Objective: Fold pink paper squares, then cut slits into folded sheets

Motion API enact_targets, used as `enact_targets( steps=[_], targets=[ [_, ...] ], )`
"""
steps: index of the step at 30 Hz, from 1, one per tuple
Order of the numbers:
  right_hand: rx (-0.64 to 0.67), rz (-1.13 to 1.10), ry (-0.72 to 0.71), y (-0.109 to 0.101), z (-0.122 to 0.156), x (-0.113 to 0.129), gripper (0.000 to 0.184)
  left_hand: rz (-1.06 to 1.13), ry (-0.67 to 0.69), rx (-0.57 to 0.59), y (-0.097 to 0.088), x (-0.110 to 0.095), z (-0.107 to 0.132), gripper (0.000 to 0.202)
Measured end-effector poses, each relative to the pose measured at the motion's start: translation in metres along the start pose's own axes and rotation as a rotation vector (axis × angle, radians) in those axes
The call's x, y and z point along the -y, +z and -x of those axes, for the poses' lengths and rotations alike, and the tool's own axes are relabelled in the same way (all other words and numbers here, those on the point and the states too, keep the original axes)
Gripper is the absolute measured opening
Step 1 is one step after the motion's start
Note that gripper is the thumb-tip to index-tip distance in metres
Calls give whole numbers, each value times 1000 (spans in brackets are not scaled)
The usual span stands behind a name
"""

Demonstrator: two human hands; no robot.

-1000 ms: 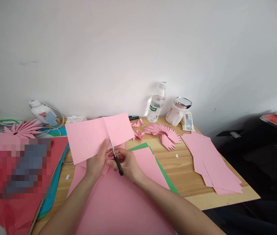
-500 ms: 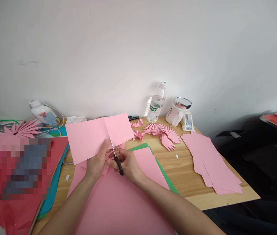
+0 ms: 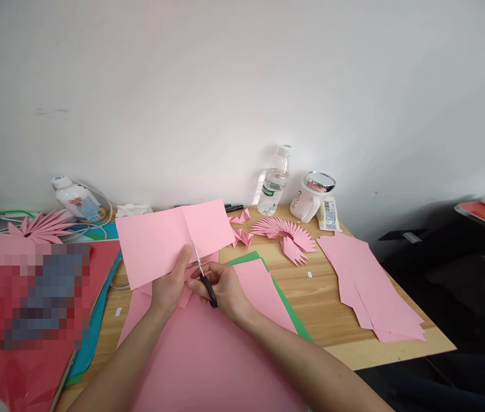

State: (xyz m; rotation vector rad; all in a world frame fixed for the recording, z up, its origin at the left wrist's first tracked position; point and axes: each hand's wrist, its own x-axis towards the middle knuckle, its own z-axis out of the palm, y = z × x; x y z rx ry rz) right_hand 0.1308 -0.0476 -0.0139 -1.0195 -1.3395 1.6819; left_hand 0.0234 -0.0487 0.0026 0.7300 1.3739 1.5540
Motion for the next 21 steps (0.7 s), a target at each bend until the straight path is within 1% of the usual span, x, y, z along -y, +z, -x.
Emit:
enact_targets(
  steps=[2,5,7,15,21],
  targets=[
    [-14,-3,12,0,0,0,41,-53,10,-4,0,-1,0,40],
    [-36,-18,14,1,0,1,44,-131,73,-59,0,-1,0,42],
    [-45,-37,3,0,0,2,46,-148,89,-83,0,-1,0,42],
    [-69,-28,-21,-2,-2,0,45,-146,85,-50,2,3,1,37],
    [-70,-25,-8,-2,-2,-1,45,-59,72,-27,2,-1,4,34]
  ],
)
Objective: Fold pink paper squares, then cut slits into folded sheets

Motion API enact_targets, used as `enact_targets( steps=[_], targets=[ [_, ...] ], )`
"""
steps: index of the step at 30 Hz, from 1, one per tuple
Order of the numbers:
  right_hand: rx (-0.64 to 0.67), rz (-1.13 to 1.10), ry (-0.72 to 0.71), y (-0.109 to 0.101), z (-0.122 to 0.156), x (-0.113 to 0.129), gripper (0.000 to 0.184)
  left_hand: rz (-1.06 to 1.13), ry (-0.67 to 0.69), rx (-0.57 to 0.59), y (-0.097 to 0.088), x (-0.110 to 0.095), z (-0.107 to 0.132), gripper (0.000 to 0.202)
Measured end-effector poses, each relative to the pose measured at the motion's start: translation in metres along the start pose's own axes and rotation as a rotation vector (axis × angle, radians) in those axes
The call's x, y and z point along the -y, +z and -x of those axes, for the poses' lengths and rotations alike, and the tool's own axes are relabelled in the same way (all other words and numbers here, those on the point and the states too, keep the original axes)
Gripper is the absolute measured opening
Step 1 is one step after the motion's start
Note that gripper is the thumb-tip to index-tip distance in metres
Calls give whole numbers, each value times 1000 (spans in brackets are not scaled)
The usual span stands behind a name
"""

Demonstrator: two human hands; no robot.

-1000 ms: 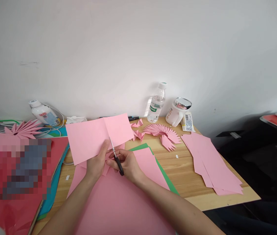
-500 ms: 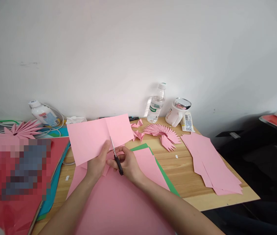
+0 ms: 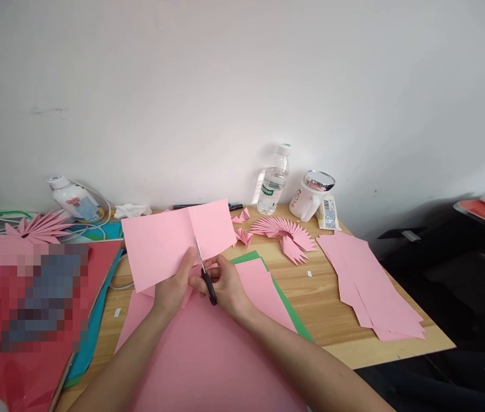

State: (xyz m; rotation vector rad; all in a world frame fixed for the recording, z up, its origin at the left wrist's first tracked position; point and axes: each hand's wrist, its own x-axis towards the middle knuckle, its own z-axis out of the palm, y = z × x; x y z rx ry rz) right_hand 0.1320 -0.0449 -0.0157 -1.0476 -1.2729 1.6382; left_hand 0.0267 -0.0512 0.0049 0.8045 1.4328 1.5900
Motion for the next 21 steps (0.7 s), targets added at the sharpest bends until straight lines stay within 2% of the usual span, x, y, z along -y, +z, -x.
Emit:
enact_targets(
  steps=[10,14,21],
  targets=[
    [17,-50,-35,1,-1,0,43,-127,44,-2,-1,10,-3,39],
    [14,-49,-59,0,-2,0,43,-123,46,38,-1,13,-3,42],
    [14,-53,-52,-1,-2,-2,42,-82,18,15,0,12,-2,41]
  ],
)
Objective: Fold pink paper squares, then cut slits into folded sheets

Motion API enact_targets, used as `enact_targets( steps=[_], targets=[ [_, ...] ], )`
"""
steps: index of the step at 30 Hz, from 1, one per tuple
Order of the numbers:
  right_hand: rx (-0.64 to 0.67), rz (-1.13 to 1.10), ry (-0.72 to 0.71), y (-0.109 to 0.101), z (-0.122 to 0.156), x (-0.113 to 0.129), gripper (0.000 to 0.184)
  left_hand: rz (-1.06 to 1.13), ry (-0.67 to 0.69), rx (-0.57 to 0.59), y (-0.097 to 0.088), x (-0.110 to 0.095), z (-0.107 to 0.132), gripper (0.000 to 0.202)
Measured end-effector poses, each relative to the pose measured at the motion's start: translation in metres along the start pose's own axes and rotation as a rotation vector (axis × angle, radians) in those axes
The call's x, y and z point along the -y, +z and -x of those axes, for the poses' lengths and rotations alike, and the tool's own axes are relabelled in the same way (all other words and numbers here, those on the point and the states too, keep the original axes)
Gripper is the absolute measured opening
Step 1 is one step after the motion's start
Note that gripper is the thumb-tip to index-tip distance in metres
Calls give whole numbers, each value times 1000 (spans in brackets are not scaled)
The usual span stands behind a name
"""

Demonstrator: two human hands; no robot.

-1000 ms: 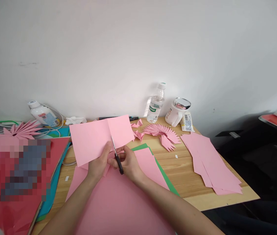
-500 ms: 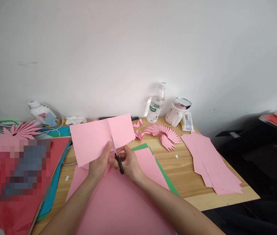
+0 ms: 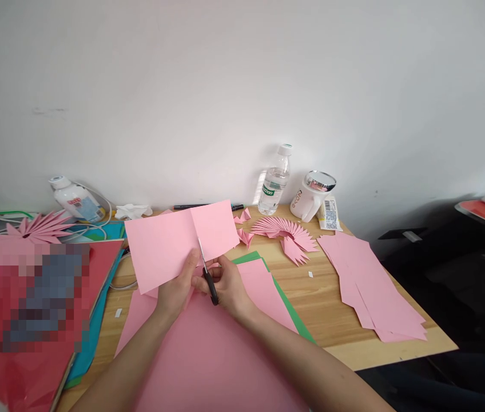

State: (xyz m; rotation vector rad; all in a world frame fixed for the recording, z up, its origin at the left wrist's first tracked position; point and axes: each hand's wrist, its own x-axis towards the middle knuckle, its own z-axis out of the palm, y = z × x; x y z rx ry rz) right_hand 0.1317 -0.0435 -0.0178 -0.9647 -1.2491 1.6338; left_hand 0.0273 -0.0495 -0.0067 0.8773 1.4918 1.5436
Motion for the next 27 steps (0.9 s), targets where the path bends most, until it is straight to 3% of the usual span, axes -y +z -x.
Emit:
enact_targets(
  steps=[8,18,27],
  targets=[
    [-3,47,17,2,1,3,43,170,-53,9,0,3,-1,39],
    [4,21,-6,0,-1,-1,41,10,-42,2,-1,-2,-1,44],
    [-20,86,13,1,0,2,42,29,-72,17,0,-3,0,42]
  ],
)
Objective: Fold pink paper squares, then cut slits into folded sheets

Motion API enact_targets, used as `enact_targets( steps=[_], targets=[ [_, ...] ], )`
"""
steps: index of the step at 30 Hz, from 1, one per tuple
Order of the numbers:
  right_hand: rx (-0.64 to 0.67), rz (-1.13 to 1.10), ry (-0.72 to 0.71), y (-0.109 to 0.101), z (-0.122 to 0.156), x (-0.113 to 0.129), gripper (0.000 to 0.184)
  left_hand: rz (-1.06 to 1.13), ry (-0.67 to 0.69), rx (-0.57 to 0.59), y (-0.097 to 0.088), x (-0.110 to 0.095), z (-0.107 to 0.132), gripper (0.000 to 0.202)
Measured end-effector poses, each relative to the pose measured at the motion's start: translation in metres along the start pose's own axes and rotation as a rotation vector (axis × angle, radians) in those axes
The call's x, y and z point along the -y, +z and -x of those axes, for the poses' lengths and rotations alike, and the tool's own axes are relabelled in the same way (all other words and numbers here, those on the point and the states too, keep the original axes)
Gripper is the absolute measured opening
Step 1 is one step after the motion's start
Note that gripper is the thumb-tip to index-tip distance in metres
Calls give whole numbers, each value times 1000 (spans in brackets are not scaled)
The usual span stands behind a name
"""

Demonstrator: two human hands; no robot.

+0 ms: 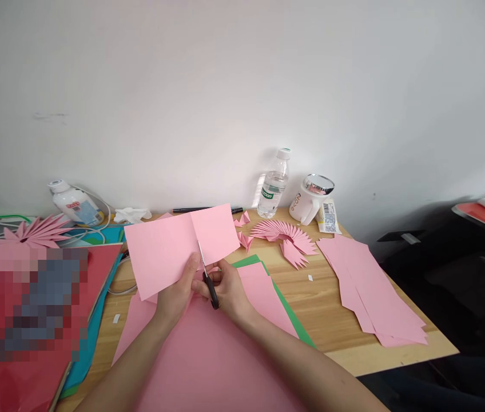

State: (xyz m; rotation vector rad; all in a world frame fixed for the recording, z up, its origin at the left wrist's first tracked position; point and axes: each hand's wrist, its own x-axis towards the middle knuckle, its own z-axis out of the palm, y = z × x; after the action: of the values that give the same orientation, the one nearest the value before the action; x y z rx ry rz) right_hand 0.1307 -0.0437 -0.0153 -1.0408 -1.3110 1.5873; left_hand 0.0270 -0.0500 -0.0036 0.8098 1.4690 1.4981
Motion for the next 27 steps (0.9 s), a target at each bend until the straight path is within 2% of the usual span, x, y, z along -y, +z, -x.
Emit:
enact_targets(
  steps=[11,15,23,27],
  targets=[
    [-24,48,2,0,-1,-2,40,34,32,-16,-1,1,-1,38],
    [-19,53,-1,0,-1,-2,38,148,39,11,-2,3,-1,29],
    [115,-17,14,-1,-1,4,44,178,-16,18,-4,-2,-8,32],
    [265,-12,-10,-1,4,5,40,315,26,-82,-6,-9,-16,27]
  ],
)
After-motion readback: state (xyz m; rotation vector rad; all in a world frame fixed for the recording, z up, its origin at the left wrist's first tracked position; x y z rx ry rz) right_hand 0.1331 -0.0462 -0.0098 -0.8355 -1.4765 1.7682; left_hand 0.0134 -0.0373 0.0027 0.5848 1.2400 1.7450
